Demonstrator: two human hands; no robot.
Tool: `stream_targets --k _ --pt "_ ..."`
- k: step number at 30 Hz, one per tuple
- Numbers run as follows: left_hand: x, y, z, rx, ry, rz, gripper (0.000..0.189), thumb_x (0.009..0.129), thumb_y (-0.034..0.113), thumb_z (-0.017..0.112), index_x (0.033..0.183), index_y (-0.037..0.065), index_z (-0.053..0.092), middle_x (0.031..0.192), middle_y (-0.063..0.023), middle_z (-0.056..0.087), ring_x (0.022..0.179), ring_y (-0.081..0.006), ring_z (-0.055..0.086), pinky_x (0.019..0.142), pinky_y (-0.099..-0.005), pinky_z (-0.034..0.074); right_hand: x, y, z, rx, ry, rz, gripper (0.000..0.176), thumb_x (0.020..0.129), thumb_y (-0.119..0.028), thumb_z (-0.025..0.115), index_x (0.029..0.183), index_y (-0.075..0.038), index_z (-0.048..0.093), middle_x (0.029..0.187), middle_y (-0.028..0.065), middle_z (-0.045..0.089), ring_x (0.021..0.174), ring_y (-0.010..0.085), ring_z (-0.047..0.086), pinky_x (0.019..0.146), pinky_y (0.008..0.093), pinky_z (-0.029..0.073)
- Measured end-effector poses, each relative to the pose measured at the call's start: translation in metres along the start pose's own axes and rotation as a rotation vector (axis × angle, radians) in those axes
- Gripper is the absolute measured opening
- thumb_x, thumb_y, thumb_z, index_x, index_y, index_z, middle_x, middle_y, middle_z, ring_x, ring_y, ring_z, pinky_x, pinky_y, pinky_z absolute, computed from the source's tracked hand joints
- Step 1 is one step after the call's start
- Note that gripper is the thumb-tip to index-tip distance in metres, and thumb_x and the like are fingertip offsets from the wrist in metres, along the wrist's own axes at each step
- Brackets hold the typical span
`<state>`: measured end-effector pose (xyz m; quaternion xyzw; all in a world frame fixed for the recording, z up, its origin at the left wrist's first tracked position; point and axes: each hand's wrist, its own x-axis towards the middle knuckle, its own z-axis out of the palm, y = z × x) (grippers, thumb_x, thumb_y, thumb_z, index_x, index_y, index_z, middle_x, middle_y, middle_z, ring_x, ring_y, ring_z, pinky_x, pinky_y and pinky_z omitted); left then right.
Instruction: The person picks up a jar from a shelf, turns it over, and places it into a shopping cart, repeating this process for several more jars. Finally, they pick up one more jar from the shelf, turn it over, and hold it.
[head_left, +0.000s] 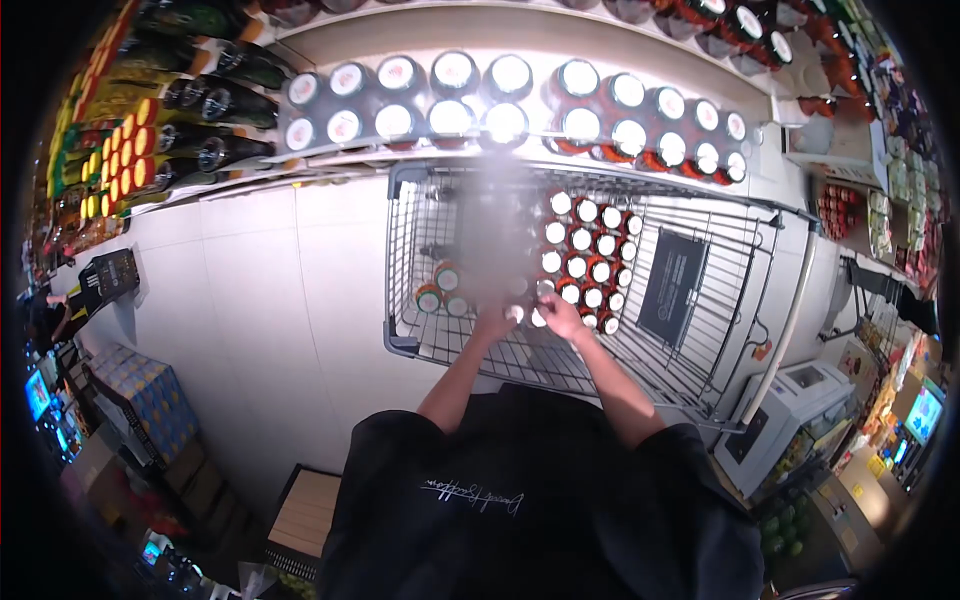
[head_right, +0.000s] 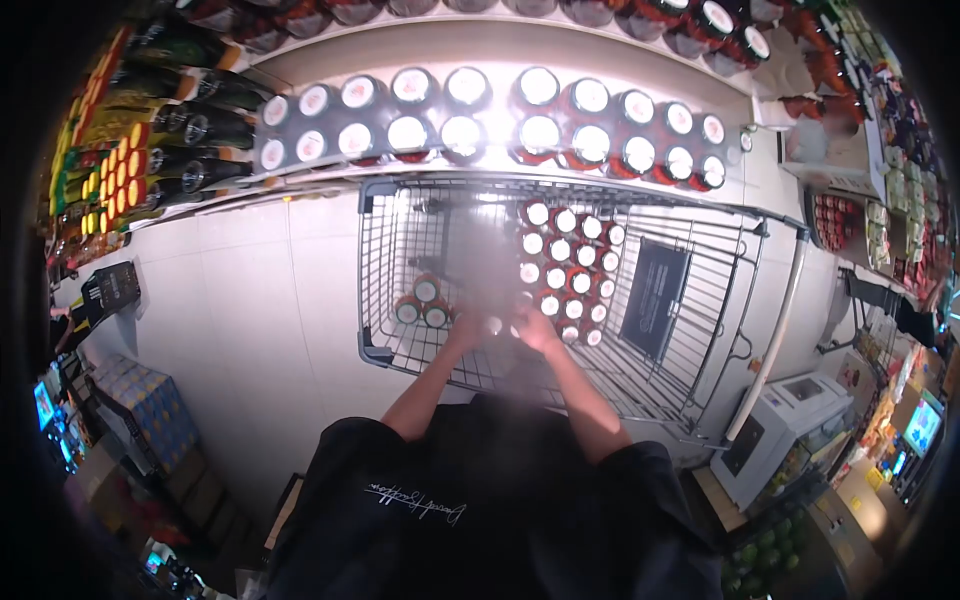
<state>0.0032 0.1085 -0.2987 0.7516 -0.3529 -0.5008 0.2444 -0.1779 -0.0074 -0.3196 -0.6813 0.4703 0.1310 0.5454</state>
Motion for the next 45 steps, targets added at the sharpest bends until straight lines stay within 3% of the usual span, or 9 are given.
stream_targets --k 3,12,19,20,24,26,36,44,45 --pt "-0.016 0.018 -0.021 0.006 -0.066 -0.163 0.061 0.073 0.025 0.073 0.125 0.004 0.050 0.107 -0.0172 0.065 0.100 -0.0330 0.064 0.086 -0.0408 0.050 -0.019 -0.003 -0.024 0.070 0.010 0.069 0.026 0.092 -0.018 0.059 0.112 -0.002 0.059 0.093 0.0068 0.065 0.082 0.0121 0.061 0.075 0.0291 0.050" --pt "-0.050 0.013 -0.058 0.123 -0.045 0.007 0.056 0.074 0.030 0.074 0.121 0.007 0.055 0.111 -0.0172 0.065 0.107 -0.0335 0.062 0.088 -0.0424 0.050 -0.058 0.006 -0.066 0.146 0.117 0.016 0.020 0.090 -0.017 0.059 0.106 -0.004 0.061 0.084 0.0032 0.064 0.068 0.0098 0.060 0.061 0.0267 0.050" --pt "-0.033 0.099 -0.121 0.165 -0.073 0.189 0.051 0.075 0.038 0.071 0.113 0.006 0.061 0.109 -0.0168 0.066 0.104 -0.0327 0.062 0.090 -0.0414 0.049 -0.078 -0.029 -0.077 0.460 -0.004 0.040 0.025 0.096 -0.019 0.055 0.114 -0.002 0.056 0.091 0.0041 0.063 0.072 0.0110 0.063 0.057 0.0259 0.052" --pt "-0.030 0.119 -0.139 0.172 -0.065 0.203 0.051 0.075 0.038 0.071 0.113 0.006 0.061 0.109 -0.0168 0.066 0.104 -0.0327 0.062 0.090 -0.0414 0.049 -0.088 -0.053 -0.085 0.538 -0.003 0.078 0.024 0.091 -0.017 0.059 0.108 -0.001 0.061 0.094 0.0057 0.066 0.080 0.0131 0.064 0.068 0.0268 0.052" --pt "-0.033 0.244 -0.239 0.520 -0.159 0.327 0.037 0.079 0.035 0.069 0.102 0.006 0.064 0.102 -0.0162 0.067 0.103 -0.0335 0.062 0.087 -0.0428 0.049 -0.090 -0.140 -0.122 0.503 -0.127 0.046 0.025 0.095 -0.026 0.057 0.107 -0.004 0.058 0.088 0.0032 0.064 0.080 0.0123 0.062 0.070 0.0267 0.050" --pt "-0.038 0.302 -0.286 0.581 -0.062 0.408 0.033 0.081 0.032 0.068 0.101 0.006 0.064 0.102 -0.0167 0.067 0.102 -0.0338 0.062 0.085 -0.0431 0.049 -0.067 -0.175 -0.145 0.379 -0.217 -0.259 0.027 0.096 -0.028 0.055 0.106 -0.003 0.058 0.087 0.0032 0.063 0.084 0.0127 0.062 0.072 0.0257 0.050" --pt "0.033 0.437 -0.431 0.492 0.791 0.920 0.023 0.077 0.017 0.070 0.090 0.003 0.057 0.094 -0.0132 0.058 0.089 -0.0321 0.058 0.078 -0.0402 0.047 -0.038 -0.425 -0.253 0.831 -0.196 -0.529 0.047 0.099 -0.035 0.052 0.130 0.001 0.047 0.114 0.0157 0.062 0.101 0.0228 0.065 0.084 0.0316 0.054" --pt "0.096 0.441 -0.456 0.857 0.967 0.726 0.039 0.073 0.029 0.075 0.096 0.002 0.057 0.097 -0.0141 0.060 0.103 -0.0324 0.054 0.087 -0.0460 0.044 0.042 -0.496 -0.255 1.304 -0.287 -0.672 0.049 0.102 -0.032 0.045 0.139 -0.001 0.034 0.140 0.0194 0.040 0.124 0.0365 0.049 0.097 0.0471 0.048" --pt "0.103 0.439 -0.458 0.861 0.971 0.717 0.043 0.073 0.032 0.075 0.097 0.001 0.057 0.098 -0.0151 0.061 0.103 -0.0330 0.056 0.087 -0.0461 0.044 0.048 -0.501 -0.254 1.260 -0.233 -0.645 0.051 0.097 -0.037 0.043 0.136 -0.005 0.043 0.134 0.0150 0.051 0.122 0.0289 0.050 0.102 0.0437 0.041"
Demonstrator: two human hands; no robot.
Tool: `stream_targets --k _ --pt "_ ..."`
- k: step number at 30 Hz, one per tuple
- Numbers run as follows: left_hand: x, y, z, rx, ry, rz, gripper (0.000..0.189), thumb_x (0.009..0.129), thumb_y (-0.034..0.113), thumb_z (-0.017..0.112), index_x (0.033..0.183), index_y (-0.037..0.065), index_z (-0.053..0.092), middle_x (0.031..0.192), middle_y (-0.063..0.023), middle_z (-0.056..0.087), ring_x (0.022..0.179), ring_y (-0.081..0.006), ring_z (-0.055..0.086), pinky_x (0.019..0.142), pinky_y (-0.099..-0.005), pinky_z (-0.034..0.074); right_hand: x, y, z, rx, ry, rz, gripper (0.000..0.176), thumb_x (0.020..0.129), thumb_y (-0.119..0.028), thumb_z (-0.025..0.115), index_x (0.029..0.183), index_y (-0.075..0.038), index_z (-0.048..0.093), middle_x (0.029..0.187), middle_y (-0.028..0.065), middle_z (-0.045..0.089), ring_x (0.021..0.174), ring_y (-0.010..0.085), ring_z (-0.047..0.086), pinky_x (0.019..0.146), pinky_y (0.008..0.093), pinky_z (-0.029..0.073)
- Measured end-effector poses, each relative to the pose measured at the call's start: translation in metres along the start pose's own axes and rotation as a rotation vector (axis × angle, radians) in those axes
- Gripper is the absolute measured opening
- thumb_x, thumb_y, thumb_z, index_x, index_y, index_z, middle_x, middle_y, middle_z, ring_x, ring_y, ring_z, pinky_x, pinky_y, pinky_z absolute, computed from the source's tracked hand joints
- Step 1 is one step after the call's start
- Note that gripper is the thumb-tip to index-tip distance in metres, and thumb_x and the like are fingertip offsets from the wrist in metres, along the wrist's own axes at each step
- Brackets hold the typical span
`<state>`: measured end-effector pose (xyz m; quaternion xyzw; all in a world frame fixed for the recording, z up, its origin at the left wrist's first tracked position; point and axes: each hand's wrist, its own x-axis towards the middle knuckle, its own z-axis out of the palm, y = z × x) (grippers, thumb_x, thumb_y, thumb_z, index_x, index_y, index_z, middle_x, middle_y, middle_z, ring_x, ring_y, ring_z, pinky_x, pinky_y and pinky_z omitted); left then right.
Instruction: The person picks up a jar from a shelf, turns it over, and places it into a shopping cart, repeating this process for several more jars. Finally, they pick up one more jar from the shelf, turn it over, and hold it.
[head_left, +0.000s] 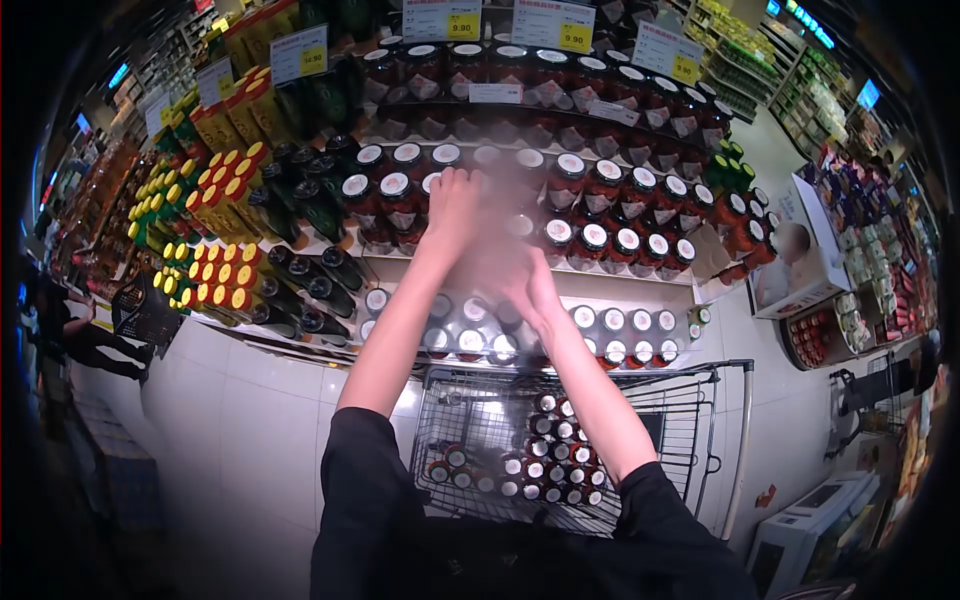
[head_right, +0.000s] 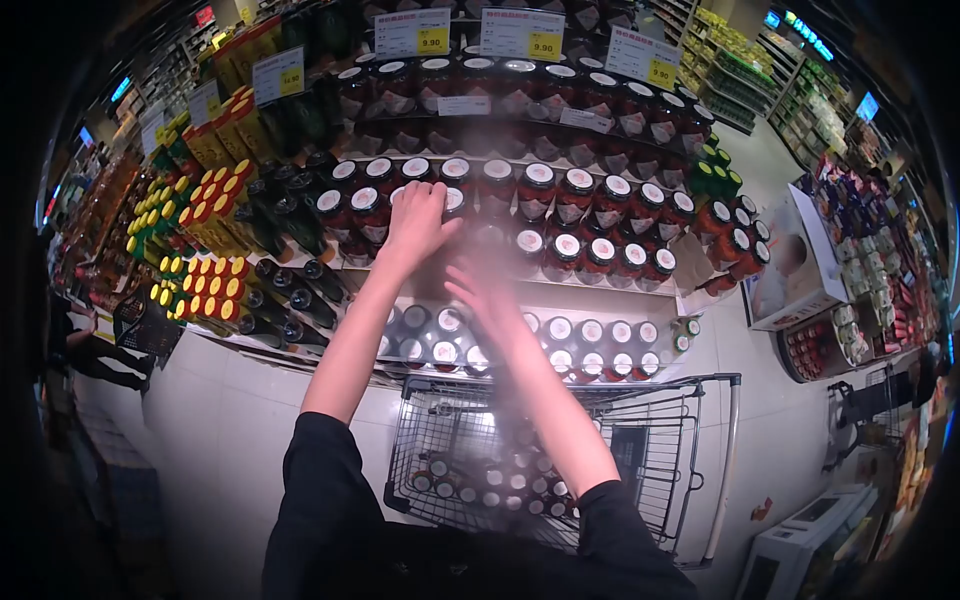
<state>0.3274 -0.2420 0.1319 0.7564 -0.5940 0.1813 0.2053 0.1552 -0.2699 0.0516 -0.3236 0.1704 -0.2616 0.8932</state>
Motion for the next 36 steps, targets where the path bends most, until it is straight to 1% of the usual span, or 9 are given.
stream_targets --k 4,7,14,19,21,28,30,34,36 --pt "0.007 0.009 -0.018 -0.096 -0.054 -0.070 0.046 0.073 0.036 0.075 0.096 0.001 0.056 0.094 -0.0180 0.065 0.101 -0.0347 0.058 0.086 -0.0464 0.043 0.018 -0.002 -0.004 -0.447 -0.165 -0.216 0.058 0.093 -0.040 0.049 0.138 -0.006 0.039 0.135 0.0139 0.048 0.116 0.0264 0.052 0.100 0.0414 0.041" --pt "-0.001 -0.011 0.038 -0.091 0.299 0.012 0.043 0.069 0.033 0.077 0.089 0.002 0.055 0.087 -0.0160 0.063 0.095 -0.0334 0.058 0.086 -0.0467 0.041 0.023 -0.008 0.021 0.032 0.107 0.033 0.061 0.094 -0.039 0.048 0.142 -0.005 0.032 0.143 0.0150 0.039 0.117 0.0286 0.051 0.101 0.0452 0.045" --pt "-0.006 0.013 -0.013 -0.202 0.218 0.005 0.050 0.062 0.029 0.083 0.094 0.005 0.054 0.089 -0.0138 0.061 0.091 -0.0304 0.058 0.090 -0.0455 0.040 0.033 0.003 0.002 0.001 0.109 -0.011 0.054 0.095 -0.039 0.046 0.138 -0.007 0.038 0.138 0.0095 0.045 0.119 0.0256 0.051 0.099 0.0430 0.046" --pt "-0.020 0.042 -0.051 -0.445 0.222 -0.060 0.052 0.059 0.023 0.083 0.092 0.004 0.048 0.086 -0.0124 0.055 0.083 -0.0326 0.060 0.071 -0.0423 0.050 0.003 -0.010 0.019 -0.039 -0.052 -0.087 0.058 0.099 -0.054 0.036 0.142 -0.014 0.037 0.139 0.0057 0.046 0.121 0.0195 0.049 0.098 0.0375 0.042" --pt "-0.028 0.055 -0.070 -0.532 0.290 -0.042 0.049 0.064 0.031 0.080 0.091 0.006 0.048 0.083 -0.0107 0.057 0.074 -0.0341 0.061 0.062 -0.0436 0.049 -0.016 -0.023 0.032 0.062 -0.088 -0.059 0.058 0.099 -0.054 0.038 0.140 -0.013 0.040 0.140 0.0052 0.047 0.122 0.0211 0.049 0.099 0.0405 0.043" --pt "-0.050 0.106 -0.145 -0.641 0.264 -0.096 0.057 0.061 0.031 0.081 0.097 0.004 0.046 0.088 -0.0135 0.057 0.077 -0.0352 0.062 0.066 -0.0438 0.050 -0.096 -0.027 0.086 0.320 0.027 -0.058 0.055 0.099 -0.053 0.038 0.142 -0.019 0.039 0.140 0.0020 0.047 0.124 0.0222 0.048 0.102 0.0462 0.039" --pt "-0.060 0.115 -0.163 -0.690 0.243 -0.149 0.056 0.062 0.031 0.084 0.097 0.005 0.049 0.092 -0.0107 0.060 0.080 -0.0267 0.064 0.072 -0.0368 0.051 -0.124 -0.030 0.100 0.358 -0.058 -0.021 0.056 0.098 -0.056 0.040 0.142 -0.020 0.039 0.136 0.0011 0.049 0.121 0.0217 0.049 0.100 0.0460 0.039" --pt "-0.098 0.129 -0.186 -1.018 0.072 -0.251 0.050 0.072 0.030 0.082 0.103 0.004 0.053 0.093 -0.0057 0.061 0.085 -0.0122 0.059 0.075 -0.0292 0.050 -0.182 -0.030 0.110 0.281 -0.183 0.009 0.051 0.099 -0.055 0.038 0.129 -0.015 0.048 0.110 0.0066 0.061 0.086 0.0240 0.061 0.064 0.0375 0.050" --pt "-0.117 0.138 -0.191 -1.226 -0.019 -0.311 0.042 0.079 0.027 0.078 0.102 0.001 0.054 0.096 -0.0087 0.063 0.090 -0.0168 0.063 0.079 -0.0330 0.051 -0.208 -0.022 0.108 0.272 -0.180 0.056 0.054 0.100 -0.056 0.034 0.124 -0.012 0.051 0.102 0.0101 0.063 0.075 0.0257 0.061 0.063 0.0368 0.049"
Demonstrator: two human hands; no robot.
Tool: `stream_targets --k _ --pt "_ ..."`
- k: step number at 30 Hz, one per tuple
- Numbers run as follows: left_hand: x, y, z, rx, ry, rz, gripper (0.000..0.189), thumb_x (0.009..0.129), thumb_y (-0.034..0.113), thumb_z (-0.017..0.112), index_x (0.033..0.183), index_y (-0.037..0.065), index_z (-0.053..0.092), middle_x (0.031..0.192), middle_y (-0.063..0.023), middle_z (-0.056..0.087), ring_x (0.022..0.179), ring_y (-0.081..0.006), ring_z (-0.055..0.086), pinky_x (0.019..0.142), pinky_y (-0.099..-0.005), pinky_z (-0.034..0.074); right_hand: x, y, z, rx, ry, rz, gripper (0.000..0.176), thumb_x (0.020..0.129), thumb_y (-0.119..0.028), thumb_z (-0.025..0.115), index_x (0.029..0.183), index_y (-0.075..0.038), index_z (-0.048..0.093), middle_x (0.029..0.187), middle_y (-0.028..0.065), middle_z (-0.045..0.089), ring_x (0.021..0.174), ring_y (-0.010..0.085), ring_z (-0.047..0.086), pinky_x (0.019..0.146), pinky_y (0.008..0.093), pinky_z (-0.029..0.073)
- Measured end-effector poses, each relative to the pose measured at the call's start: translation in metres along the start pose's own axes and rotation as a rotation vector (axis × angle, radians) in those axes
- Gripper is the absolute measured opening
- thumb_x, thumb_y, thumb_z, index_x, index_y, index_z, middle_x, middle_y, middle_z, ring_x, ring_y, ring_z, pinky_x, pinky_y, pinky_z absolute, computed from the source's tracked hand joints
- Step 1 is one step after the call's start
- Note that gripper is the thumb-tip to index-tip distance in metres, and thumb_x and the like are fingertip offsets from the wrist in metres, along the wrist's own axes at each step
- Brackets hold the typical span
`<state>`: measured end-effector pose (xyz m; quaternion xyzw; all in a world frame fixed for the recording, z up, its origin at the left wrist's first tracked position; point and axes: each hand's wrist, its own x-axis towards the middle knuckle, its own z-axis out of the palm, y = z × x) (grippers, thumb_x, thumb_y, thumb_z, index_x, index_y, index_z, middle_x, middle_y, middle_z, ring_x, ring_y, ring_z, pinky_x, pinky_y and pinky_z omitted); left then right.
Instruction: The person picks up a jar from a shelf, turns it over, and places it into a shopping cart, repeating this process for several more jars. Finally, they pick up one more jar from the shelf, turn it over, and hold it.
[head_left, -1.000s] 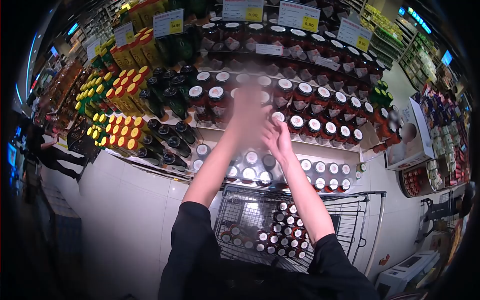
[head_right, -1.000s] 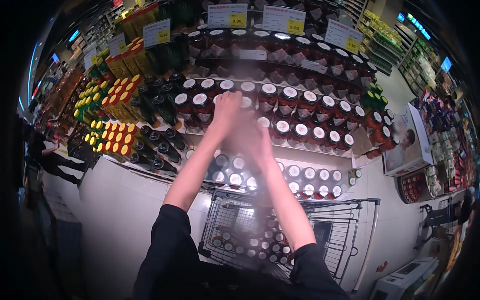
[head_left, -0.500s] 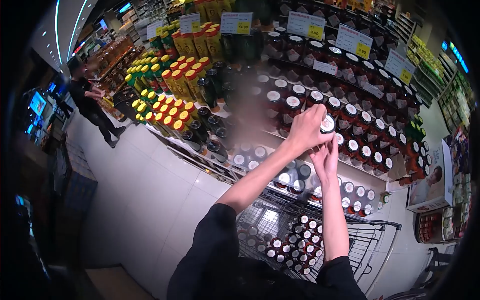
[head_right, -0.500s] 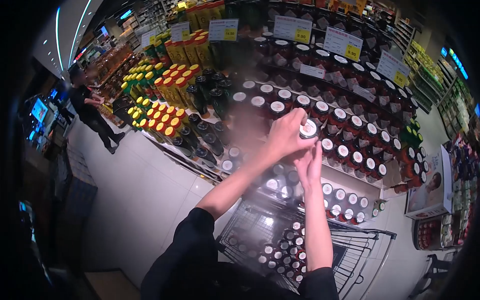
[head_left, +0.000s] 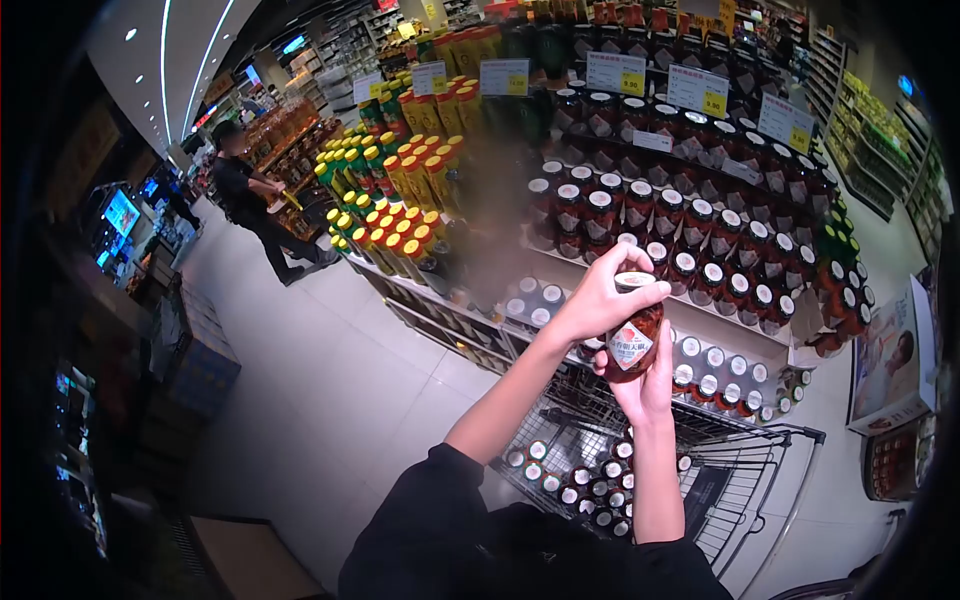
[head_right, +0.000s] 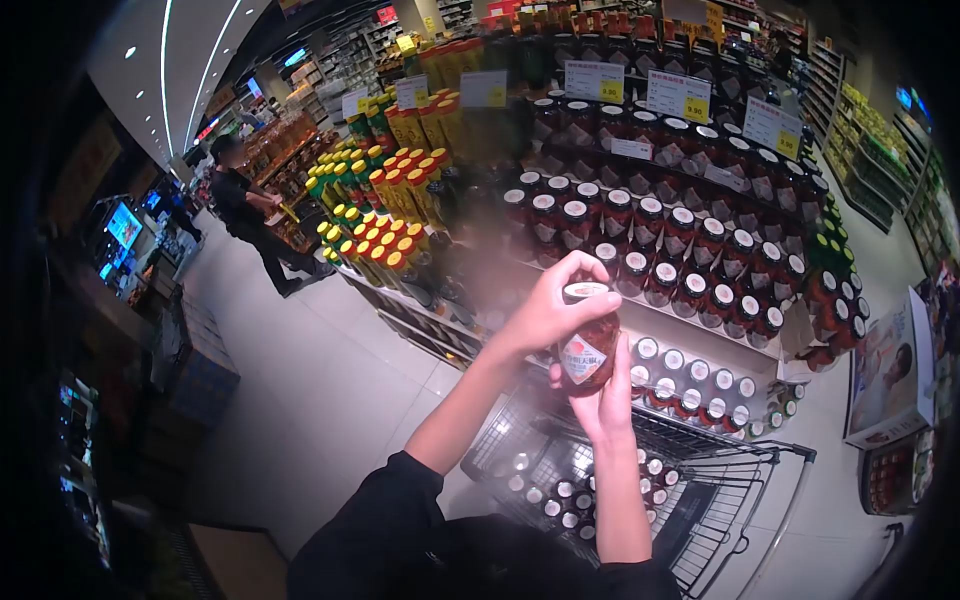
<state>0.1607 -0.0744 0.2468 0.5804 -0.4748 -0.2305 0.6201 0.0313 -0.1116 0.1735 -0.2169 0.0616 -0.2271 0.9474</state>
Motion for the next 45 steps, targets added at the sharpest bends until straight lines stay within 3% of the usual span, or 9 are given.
stream_targets --k 2,6,9,11,31,35,40,42,45 --pt "-0.021 0.007 0.007 -0.317 -0.087 -0.146 0.035 0.085 0.024 0.073 0.105 0.003 0.053 0.098 -0.0073 0.063 0.091 -0.0124 0.062 0.079 -0.0279 0.051 -0.025 0.003 0.007 0.024 0.000 0.011 0.057 0.100 -0.056 0.031 0.125 -0.010 0.051 0.102 0.0118 0.063 0.071 0.0256 0.061 0.061 0.0366 0.049" --pt "-0.045 -0.002 0.026 -0.725 -0.229 -0.164 0.026 0.096 0.026 0.057 0.109 0.004 0.050 0.101 -0.0120 0.063 0.096 -0.0222 0.065 0.083 -0.0334 0.055 -0.067 -0.002 0.015 0.091 0.016 0.068 0.061 0.100 -0.058 0.027 0.129 -0.008 0.048 0.099 0.0174 0.063 0.066 0.0253 0.060 0.061 0.0362 0.048" --pt "-0.057 0.000 0.042 -0.909 -0.292 -0.175 0.038 0.095 0.040 0.056 0.113 0.007 0.052 0.103 -0.0106 0.059 0.104 -0.0278 0.058 0.090 -0.0409 0.051 -0.095 -0.011 0.029 0.091 -0.036 0.047 0.060 0.102 -0.055 0.024 0.128 -0.007 0.048 0.099 0.0180 0.062 0.067 0.0253 0.060 0.062 0.0365 0.048" --pt "-0.064 0.018 0.056 -0.965 -0.243 -0.204 0.031 0.100 0.037 0.049 0.108 0.007 0.050 0.098 -0.0121 0.060 0.098 -0.0260 0.063 0.078 -0.0358 0.058 -0.110 -0.018 0.033 0.064 -0.141 0.026 0.058 0.103 -0.053 0.022 0.129 -0.008 0.047 0.099 0.0183 0.062 0.067 0.0256 0.060 0.063 0.0373 0.049" --pt "-0.080 0.069 0.130 -0.851 -0.309 -0.333 0.024 0.099 0.030 0.053 0.106 0.008 0.052 0.094 -0.0103 0.060 0.091 -0.0261 0.064 0.080 -0.0383 0.056 -0.182 -0.047 0.024 0.141 -0.111 -0.067 0.063 0.099 -0.060 0.024 0.125 -0.009 0.050 0.093 0.0173 0.062 0.067 0.0266 0.059 0.064 0.0377 0.048" --pt "-0.081 0.066 0.143 -0.765 -0.362 -0.228 0.040 0.099 0.040 0.051 0.117 0.005 0.054 0.104 -0.0118 0.061 0.098 -0.0276 0.062 0.084 -0.0390 0.054 -0.191 -0.055 0.019 0.097 -0.091 -0.096 0.070 0.098 -0.063 0.024 0.121 -0.004 0.052 0.090 0.0187 0.062 0.066 0.0270 0.058 0.063 0.0376 0.047" --pt "-0.080 0.081 0.164 -0.819 -0.355 -0.284 0.024 0.099 0.031 0.052 0.105 0.007 0.052 0.093 -0.0119 0.060 0.090 -0.0260 0.063 0.079 -0.0377 0.055 -0.202 -0.062 0.021 0.155 -0.059 -0.063 0.085 0.094 -0.070 0.019 0.106 0.006 0.056 0.072 0.0165 0.057 0.058 0.0276 0.052 0.057 0.0384 0.045" --pt "-0.078 0.069 0.168 -0.864 -0.442 -0.274 0.041 0.099 0.040 0.050 0.118 0.004 0.053 0.102 -0.0123 0.061 0.094 -0.0269 0.063 0.083 -0.0388 0.054 -0.206 -0.063 0.012 0.117 -0.131 -0.040 0.091 0.090 -0.076 0.018 0.100 0.006 0.057 0.060 0.0132 0.052 0.049 0.0258 0.046 0.052 0.0378 0.041" --pt "-0.080 0.071 0.181 -0.837 -0.424 -0.249 0.041 0.099 0.040 0.050 0.118 0.004 0.054 0.100 -0.0121 0.061 0.094 -0.0264 0.063 0.082 -0.0388 0.055 -0.212 -0.067 0.008 0.131 -0.165 -0.035 0.093 0.088 -0.079 0.018 0.097 0.006 0.057 0.055 0.0115 0.048 0.047 0.0255 0.045 0.051 0.0369 0.040"
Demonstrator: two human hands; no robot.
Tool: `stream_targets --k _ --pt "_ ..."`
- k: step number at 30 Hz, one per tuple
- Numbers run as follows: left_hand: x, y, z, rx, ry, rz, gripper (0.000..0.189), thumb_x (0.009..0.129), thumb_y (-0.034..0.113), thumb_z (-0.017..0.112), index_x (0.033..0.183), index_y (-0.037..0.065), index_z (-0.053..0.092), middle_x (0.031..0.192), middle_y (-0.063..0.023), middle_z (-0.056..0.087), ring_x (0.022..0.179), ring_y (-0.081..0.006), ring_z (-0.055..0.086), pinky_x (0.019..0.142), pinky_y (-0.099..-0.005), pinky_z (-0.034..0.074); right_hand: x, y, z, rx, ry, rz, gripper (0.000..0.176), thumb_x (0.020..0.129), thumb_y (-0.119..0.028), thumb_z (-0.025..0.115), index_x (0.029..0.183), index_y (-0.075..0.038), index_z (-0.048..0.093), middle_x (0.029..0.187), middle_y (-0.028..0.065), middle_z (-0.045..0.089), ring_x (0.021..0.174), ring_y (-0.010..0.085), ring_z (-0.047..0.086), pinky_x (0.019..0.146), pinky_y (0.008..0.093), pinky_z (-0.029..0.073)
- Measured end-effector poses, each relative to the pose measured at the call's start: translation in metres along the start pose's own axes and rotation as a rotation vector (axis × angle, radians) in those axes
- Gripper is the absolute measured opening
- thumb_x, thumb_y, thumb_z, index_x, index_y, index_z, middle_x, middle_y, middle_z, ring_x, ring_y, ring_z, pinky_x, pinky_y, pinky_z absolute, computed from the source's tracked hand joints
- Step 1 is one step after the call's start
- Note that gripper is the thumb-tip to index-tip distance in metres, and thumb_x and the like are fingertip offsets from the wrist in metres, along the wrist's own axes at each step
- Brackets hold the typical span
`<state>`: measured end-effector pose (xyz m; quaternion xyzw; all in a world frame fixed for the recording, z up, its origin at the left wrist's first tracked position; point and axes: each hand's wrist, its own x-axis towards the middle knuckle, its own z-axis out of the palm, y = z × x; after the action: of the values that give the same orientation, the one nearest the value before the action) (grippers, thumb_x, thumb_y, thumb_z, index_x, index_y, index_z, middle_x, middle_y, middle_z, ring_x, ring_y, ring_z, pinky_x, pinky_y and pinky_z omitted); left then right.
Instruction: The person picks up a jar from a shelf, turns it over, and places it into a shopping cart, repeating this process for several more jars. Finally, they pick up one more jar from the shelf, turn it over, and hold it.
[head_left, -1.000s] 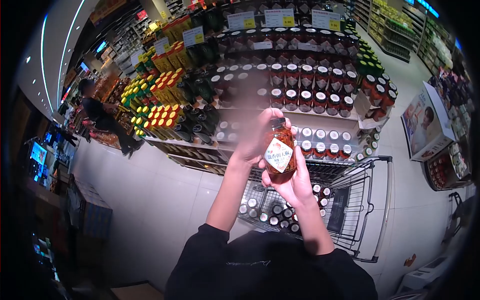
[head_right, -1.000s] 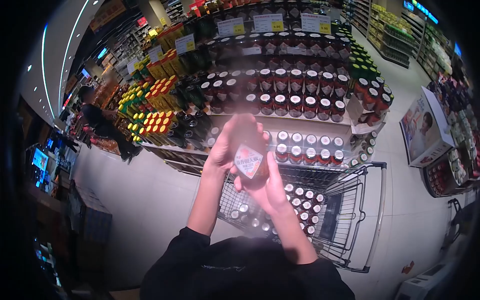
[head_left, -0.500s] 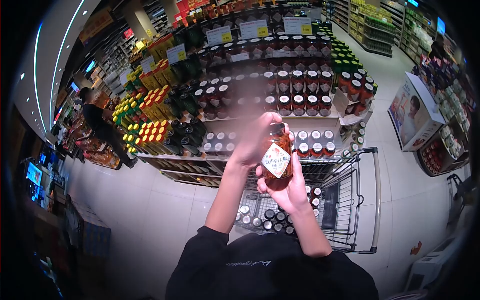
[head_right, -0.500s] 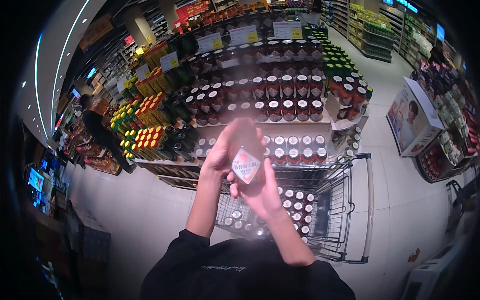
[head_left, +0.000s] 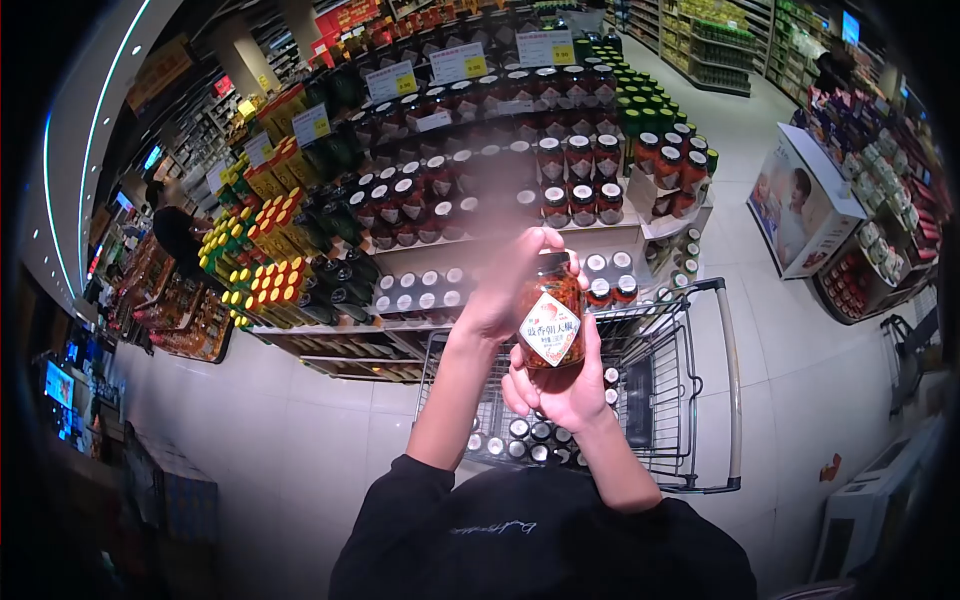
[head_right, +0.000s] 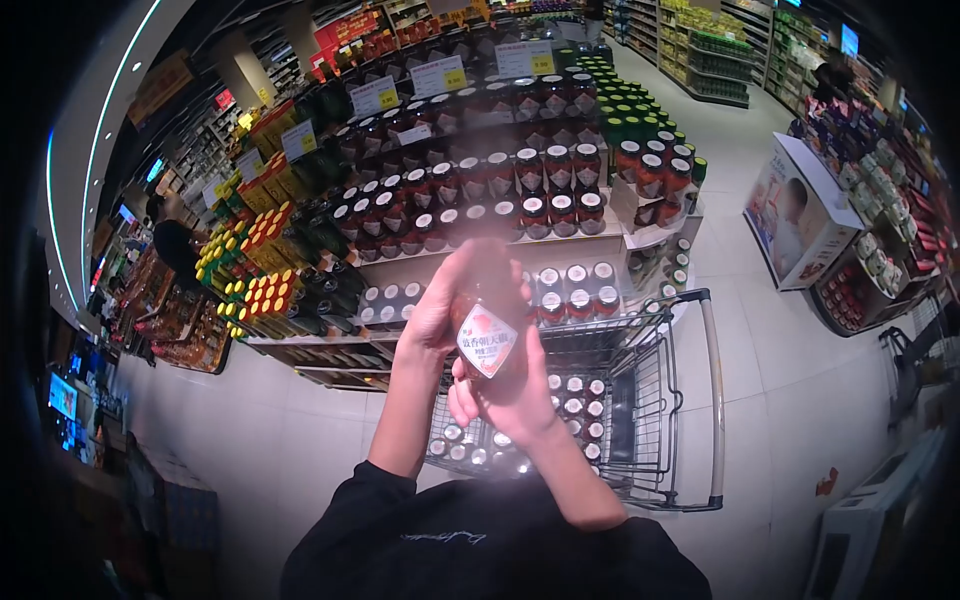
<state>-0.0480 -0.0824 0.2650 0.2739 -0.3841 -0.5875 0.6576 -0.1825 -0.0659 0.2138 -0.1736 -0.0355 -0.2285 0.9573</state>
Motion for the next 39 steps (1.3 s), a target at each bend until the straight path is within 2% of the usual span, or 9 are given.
stream_targets --k 5,10,12,21,24,27,31,34,39 --pt "0.007 -0.010 0.010 -0.104 -0.002 -0.054 0.042 0.098 0.041 0.051 0.118 0.004 0.055 0.099 -0.0120 0.061 0.092 -0.0261 0.063 0.080 -0.0390 0.055 -0.010 -0.003 -0.013 0.096 -0.141 0.043 0.093 0.084 -0.082 0.021 0.107 0.002 0.054 0.066 0.0146 0.054 0.058 0.0281 0.050 0.059 0.0381 0.037" --pt "0.007 -0.014 0.019 -0.183 0.058 -0.069 0.043 0.096 0.041 0.054 0.120 0.006 0.055 0.100 -0.0125 0.062 0.090 -0.0260 0.065 0.078 -0.0383 0.057 -0.017 0.000 -0.009 0.173 -0.128 -0.005 0.092 0.086 -0.080 0.022 0.109 0.003 0.054 0.068 0.0137 0.055 0.057 0.0270 0.049 0.059 0.0381 0.037" --pt "0.006 -0.011 0.026 -0.213 0.082 -0.090 0.030 0.100 0.036 0.051 0.108 0.007 0.051 0.093 -0.0129 0.057 0.090 -0.0289 0.062 0.079 -0.0393 0.055 -0.018 0.000 -0.010 0.183 -0.122 -0.023 0.091 0.087 -0.079 0.022 0.110 0.003 0.054 0.069 0.0133 0.055 0.057 0.0265 0.049 0.059 0.0380 0.037" --pt "0.005 -0.013 0.025 -0.147 0.057 -0.012 0.027 0.098 0.033 0.053 0.110 0.008 0.052 0.097 -0.0136 0.058 0.093 -0.0276 0.062 0.082 -0.0370 0.054 -0.016 -0.002 -0.015 0.216 -0.125 -0.039 0.090 0.087 -0.079 0.024 0.109 0.003 0.055 0.072 0.0130 0.057 0.061 0.0260 0.050 0.057 0.0372 0.037" --pt "0.004 -0.017 0.024 -0.151 0.033 0.026 0.031 0.097 0.035 0.054 0.114 0.009 0.052 0.100 -0.0145 0.059 0.094 -0.0263 0.063 0.083 -0.0372 0.055 -0.017 -0.010 -0.015 0.104 -0.082 -0.061 0.087 0.089 -0.076 0.029 0.117 0.003 0.052 0.083 0.0160 0.062 0.070 0.0282 0.058 0.060 0.0370 0.044" --pt "-0.002 -0.020 0.025 0.037 0.063 0.048 0.047 0.096 0.046 0.054 0.124 0.008 0.048 0.111 -0.0177 0.059 0.100 -0.0266 0.063 0.086 -0.0382 0.055 -0.021 -0.014 -0.021 -0.418 0.107 -0.251 0.079 0.091 -0.063 0.047 0.134 0.002 0.039 0.109 0.0228 0.062 0.089 0.0297 0.066 0.072 0.0349 0.055" --pt "0.006 -0.035 0.018 0.035 0.017 0.135 0.054 0.096 0.046 0.053 0.131 0.006 0.045 0.115 -0.0182 0.058 0.103 -0.0285 0.062 0.085 -0.0399 0.055 -0.021 -0.019 -0.015 -0.765 0.422 -0.564 0.051 0.081 -0.021 0.077 0.112 -0.002 0.041 0.106 0.0122 0.056 0.097 0.0140 0.059 0.081 0.0304 0.050" --pt "0.008 -0.045 0.014 -0.034 0.006 0.146 0.055 0.096 0.046 0.053 0.132 0.005 0.045 0.117 -0.0183 0.057 0.105 -0.0291 0.062 0.085 -0.0407 0.056 -0.019 -0.015 -0.023 -1.083 0.505 -0.782 0.054 0.076 -0.014 0.080 0.111 -0.003 0.040 0.102 0.0077 0.056 0.090 0.0106 0.059 0.080 0.0267 0.050" --pt "0.007 -0.054 0.011 -0.248 -0.037 0.094 0.054 0.096 0.046 0.053 0.130 0.005 0.047 0.112 -0.0169 0.056 0.102 -0.0294 0.061 0.086 -0.0414 0.055 -0.020 -0.008 -0.023 -1.177 0.589 -0.809 0.064 0.069 -0.009 0.085 0.112 -0.002 0.038 0.103 0.0102 0.056 0.091 0.0124 0.060 0.080 0.0277 0.051"
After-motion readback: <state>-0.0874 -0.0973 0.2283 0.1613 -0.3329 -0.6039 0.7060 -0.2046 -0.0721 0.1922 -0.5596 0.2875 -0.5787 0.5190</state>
